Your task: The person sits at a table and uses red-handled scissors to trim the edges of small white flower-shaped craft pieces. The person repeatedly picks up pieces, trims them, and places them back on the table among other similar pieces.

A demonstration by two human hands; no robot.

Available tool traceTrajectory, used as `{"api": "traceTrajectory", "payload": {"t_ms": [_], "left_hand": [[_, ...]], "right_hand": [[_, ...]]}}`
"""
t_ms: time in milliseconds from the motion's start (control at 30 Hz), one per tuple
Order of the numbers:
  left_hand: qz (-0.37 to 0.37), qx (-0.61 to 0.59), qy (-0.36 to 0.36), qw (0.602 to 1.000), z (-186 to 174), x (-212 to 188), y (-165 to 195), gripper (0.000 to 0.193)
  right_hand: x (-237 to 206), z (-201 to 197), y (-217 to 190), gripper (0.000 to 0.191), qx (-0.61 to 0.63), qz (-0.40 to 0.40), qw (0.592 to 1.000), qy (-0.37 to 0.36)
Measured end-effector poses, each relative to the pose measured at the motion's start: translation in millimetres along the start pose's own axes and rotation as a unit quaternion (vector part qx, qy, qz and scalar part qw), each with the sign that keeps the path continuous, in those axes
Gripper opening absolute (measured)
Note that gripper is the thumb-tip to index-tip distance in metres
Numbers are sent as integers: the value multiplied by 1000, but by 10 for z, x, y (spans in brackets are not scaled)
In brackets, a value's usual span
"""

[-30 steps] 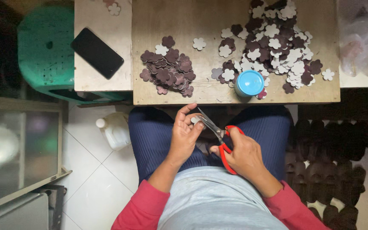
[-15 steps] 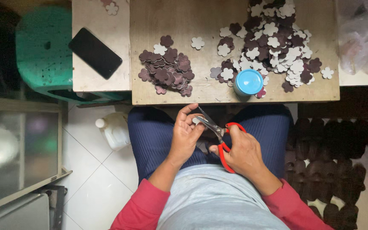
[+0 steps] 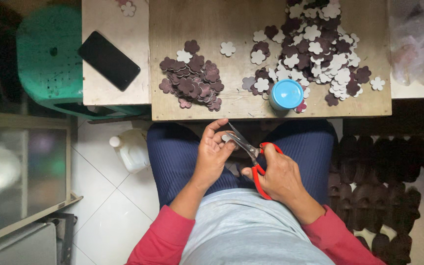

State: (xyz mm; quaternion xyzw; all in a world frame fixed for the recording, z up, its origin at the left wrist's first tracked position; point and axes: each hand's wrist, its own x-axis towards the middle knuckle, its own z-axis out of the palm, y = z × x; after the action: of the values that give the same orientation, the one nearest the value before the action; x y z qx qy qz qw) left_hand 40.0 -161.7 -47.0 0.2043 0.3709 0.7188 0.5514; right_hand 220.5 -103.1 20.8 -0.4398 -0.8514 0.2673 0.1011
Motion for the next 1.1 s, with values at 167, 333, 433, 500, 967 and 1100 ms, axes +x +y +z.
{"api": "traceTrajectory", "payload": {"t_ms": [167,333,433,500,967,1100], "left_hand": [[-7,15,-3,1000,-38,19,47,60],[-16,33,-5,999,-79,25,116,62],[-22,37,0,999,-89,23,140,63],[-21,44,2,999,-93,24,155,63],[10,54,21,998,-101,54,164,58],[-2,48,108,993,-60,84,181,46]], "right_hand": [[7,-14,-12,66,-8,11,1000,-14],[9,-53,-18,66,-16,-15,1000,8],[4,-55,-22,65,-20,-21,1000,9],[9,-58,-19,66,-16,-46,998,25],[-9,-32,3,64,-7,19,999,-35],[22,-22,40,48,91,140,980,-111]]}}
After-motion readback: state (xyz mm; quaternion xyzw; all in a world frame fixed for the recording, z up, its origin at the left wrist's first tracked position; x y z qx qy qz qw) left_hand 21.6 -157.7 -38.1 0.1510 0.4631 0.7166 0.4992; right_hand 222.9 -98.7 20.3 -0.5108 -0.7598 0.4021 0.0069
